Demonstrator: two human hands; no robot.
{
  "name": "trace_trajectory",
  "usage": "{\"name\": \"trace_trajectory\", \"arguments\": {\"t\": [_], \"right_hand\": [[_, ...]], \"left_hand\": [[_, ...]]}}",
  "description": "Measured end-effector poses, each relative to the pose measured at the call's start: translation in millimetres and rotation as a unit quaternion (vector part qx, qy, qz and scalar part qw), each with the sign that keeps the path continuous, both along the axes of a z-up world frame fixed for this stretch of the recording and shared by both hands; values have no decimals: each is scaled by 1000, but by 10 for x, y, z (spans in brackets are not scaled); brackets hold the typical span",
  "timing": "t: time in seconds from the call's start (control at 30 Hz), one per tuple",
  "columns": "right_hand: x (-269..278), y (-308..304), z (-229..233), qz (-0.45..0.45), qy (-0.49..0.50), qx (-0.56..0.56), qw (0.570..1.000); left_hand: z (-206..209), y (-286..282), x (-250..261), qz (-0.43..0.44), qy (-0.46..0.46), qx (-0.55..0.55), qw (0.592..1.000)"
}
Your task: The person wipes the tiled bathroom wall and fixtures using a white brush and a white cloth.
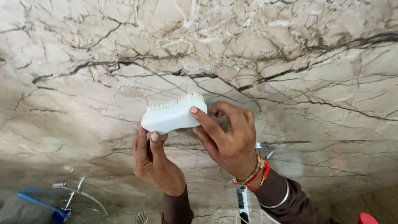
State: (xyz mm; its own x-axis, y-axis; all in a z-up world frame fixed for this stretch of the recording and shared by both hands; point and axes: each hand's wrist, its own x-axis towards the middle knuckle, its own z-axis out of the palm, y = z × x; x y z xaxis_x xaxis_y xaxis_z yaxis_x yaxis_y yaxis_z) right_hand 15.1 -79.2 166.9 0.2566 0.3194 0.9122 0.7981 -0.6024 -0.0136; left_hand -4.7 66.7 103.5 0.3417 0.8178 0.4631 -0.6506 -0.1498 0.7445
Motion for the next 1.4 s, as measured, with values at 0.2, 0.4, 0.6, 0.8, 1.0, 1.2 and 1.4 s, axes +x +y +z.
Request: {"name": "trace_trajectory", "arguments": {"t": [0.2, 0.4, 0.6, 0.8, 1.0, 1.2, 1.4], "right_hand": [[-36, -546, 151, -144, -32, 79, 986], [-157, -1545, 65, -268, -13, 129, 955], [-157, -1580, -2, -227, 9, 157, 961], [-15, -962, 84, -196, -34, 99, 975], [-19, -749, 188, -97, -19, 34, 994], [6, -1623, 112, -138, -16, 72, 988], [89, -3007, -133, -218, -17, 138, 966]], "left_hand": [[288, -400, 267, -59, -70, 172, 981], [713, -1277, 527, -195, -118, 371, 900], [823, -1284, 438, -217, -93, 363, 901], [558, -554, 467, -69, -101, 306, 944], [283, -628, 147, -29, -49, 139, 989], [318, -1601, 207, 51, 32, 274, 960], [354, -2936, 181, -89, 26, 485, 870]]}}
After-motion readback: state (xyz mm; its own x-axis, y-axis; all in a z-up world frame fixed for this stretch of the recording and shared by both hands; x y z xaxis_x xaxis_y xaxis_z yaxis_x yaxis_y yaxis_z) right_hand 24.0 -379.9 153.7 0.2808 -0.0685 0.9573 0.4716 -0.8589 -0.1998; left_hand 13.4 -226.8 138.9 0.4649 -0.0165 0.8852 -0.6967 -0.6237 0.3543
